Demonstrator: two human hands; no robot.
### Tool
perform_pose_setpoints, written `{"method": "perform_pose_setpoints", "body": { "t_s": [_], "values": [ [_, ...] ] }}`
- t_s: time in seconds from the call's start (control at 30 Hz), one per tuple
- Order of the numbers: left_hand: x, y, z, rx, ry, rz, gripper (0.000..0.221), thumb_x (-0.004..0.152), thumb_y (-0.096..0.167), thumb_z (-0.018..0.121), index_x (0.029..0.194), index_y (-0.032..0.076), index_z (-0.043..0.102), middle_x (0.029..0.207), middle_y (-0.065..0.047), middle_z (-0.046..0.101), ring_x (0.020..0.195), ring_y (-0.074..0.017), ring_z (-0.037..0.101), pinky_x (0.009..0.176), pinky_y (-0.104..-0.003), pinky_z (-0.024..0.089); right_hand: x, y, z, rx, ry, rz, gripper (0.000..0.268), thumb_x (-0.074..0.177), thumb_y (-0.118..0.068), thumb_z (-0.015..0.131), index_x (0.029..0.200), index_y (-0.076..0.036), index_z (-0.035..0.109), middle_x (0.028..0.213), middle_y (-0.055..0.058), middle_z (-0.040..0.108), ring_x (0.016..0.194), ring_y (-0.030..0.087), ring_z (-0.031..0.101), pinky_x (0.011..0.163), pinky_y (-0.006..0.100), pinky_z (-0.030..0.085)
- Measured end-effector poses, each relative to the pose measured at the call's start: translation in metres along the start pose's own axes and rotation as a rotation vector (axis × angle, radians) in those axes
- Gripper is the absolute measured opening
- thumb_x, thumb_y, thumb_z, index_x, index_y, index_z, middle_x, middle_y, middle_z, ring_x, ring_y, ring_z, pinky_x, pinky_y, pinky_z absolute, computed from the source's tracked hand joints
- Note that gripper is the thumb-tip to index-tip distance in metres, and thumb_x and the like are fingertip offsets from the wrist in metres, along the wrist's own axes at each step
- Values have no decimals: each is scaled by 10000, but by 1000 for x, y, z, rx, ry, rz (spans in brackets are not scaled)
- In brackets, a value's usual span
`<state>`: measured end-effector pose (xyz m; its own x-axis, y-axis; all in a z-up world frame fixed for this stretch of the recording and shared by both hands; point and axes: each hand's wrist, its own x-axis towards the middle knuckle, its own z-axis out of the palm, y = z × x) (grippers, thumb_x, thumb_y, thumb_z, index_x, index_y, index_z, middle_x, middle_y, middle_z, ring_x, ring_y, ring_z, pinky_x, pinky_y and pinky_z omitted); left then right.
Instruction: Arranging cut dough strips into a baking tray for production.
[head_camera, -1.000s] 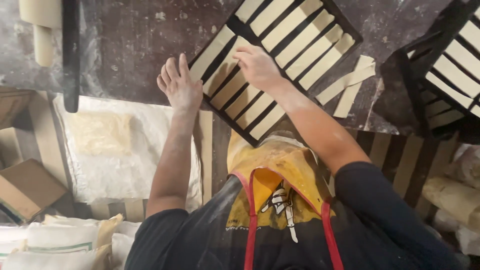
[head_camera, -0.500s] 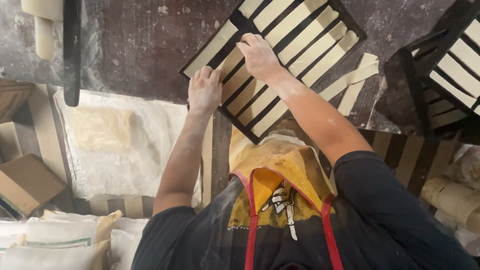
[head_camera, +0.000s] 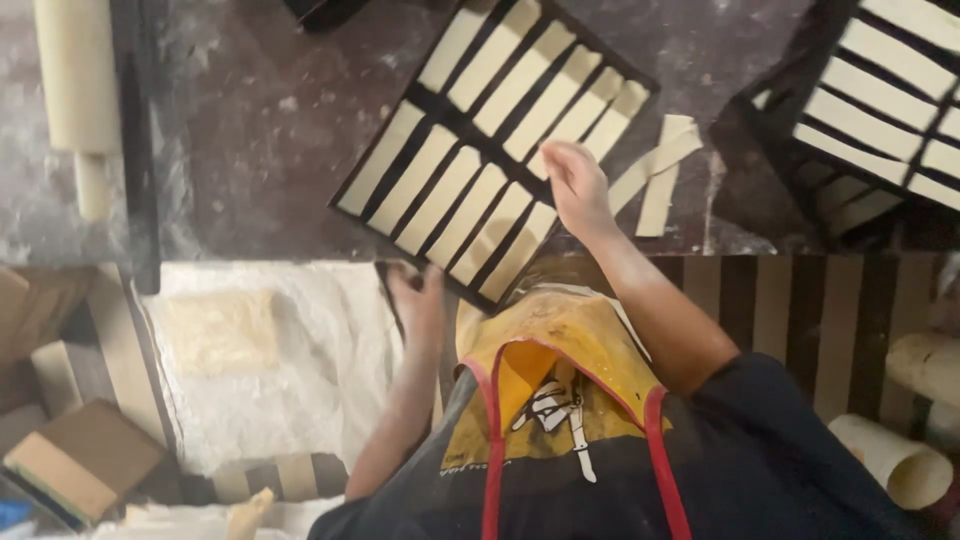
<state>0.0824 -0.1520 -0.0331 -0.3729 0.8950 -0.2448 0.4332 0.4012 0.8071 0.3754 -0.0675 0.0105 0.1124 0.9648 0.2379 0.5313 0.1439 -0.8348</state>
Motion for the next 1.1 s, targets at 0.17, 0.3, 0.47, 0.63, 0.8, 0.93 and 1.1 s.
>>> {"method": "perform_pose_setpoints", "body": {
  "t_s": [0.17,0.3,0.47,0.63,0.8,0.93,1.1],
  "values": [
    [-40,30,31,-517,-154,-438,668,916,199,700,1481,-5,408,1344,-164,603,1187,-287,600,993,-403,506,-86,52,-54,384,148,506,233,1037,-27,574,1255,21,640,1030,65,695,929,112,668,880,259,559],
    [-38,10,32,-926,-26,-610,657,821,43,570,1452,111,400,1212,-114,614,1021,-256,633,819,-410,574,-97,50,-87,418,183,679,216,1032,-47,558,1220,-3,653,1022,41,713,917,106,691,870,258,566],
    [-64,97,7,-827,-14,-525,484,799,10,514,1282,33,533,1110,-125,632,949,-288,677,740,-431,614,-121,81,-132,623,131,607,210,1033,-62,565,1204,1,668,1037,50,712,946,105,682,891,264,575],
    [-104,146,38,-838,-107,-366,497,810,5,497,1307,0,521,1162,-145,618,999,-294,685,771,-419,620,-149,88,-207,544,199,651,227,1014,-66,578,1201,12,680,1056,53,735,957,106,686,881,264,562],
    [-130,210,123,-831,-228,-264,544,846,-2,521,1387,-32,474,1184,-161,588,997,-285,662,779,-404,605,-179,108,-264,571,286,704,221,1013,-81,584,1168,30,696,1019,69,752,920,129,712,846,282,598],
    [-130,233,232,-607,-319,-419,772,834,38,604,1551,36,316,1162,-132,586,932,-221,617,748,-342,560,-200,118,-293,553,355,741,208,1010,-79,587,1163,28,679,984,81,747,901,142,715,835,286,587],
    [-152,252,363,-695,-564,-197,620,841,74,643,1434,-45,505,1082,-77,667,907,-156,620,799,-310,521,-217,108,-316,518,480,777,213,1003,-71,585,1168,25,679,1022,85,741,919,148,715,856,288,589]
  ]
}}
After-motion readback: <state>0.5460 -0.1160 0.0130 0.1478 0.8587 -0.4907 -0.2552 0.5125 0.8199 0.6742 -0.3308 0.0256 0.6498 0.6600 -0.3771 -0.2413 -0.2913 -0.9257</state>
